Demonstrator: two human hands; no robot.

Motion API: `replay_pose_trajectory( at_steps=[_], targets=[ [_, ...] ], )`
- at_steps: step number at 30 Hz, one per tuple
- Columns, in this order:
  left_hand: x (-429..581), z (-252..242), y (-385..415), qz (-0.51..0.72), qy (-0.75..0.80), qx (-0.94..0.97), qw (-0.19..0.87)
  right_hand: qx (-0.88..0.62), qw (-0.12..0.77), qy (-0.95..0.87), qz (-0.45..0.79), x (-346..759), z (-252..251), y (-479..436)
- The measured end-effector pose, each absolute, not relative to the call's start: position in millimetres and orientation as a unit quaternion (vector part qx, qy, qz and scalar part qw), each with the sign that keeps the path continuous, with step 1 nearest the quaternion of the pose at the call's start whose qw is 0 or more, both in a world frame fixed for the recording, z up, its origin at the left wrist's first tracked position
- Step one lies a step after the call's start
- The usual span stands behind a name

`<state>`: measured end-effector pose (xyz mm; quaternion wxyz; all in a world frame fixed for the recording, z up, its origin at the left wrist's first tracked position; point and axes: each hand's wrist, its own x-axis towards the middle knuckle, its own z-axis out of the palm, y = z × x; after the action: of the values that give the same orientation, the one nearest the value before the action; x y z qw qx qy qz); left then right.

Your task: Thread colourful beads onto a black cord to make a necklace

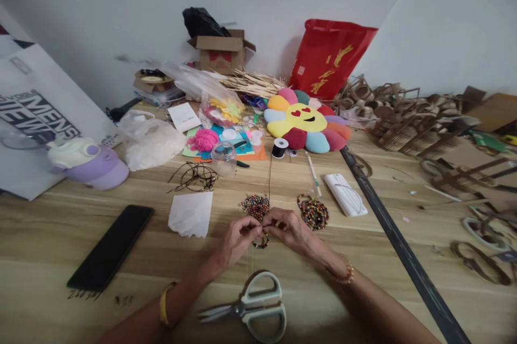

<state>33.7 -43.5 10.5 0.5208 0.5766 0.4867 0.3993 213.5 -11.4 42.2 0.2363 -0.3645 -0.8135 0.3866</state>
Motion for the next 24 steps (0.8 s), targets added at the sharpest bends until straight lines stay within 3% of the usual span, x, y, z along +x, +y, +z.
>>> replay_pose_trajectory(
  at_steps=[24],
  targets=[
    [32.5,-0.7,-42.2,0.409,0.496,0.569,0.512,-0.381,0.24,-0.771,0.45,212.6,30.9,-6.2]
  ],
)
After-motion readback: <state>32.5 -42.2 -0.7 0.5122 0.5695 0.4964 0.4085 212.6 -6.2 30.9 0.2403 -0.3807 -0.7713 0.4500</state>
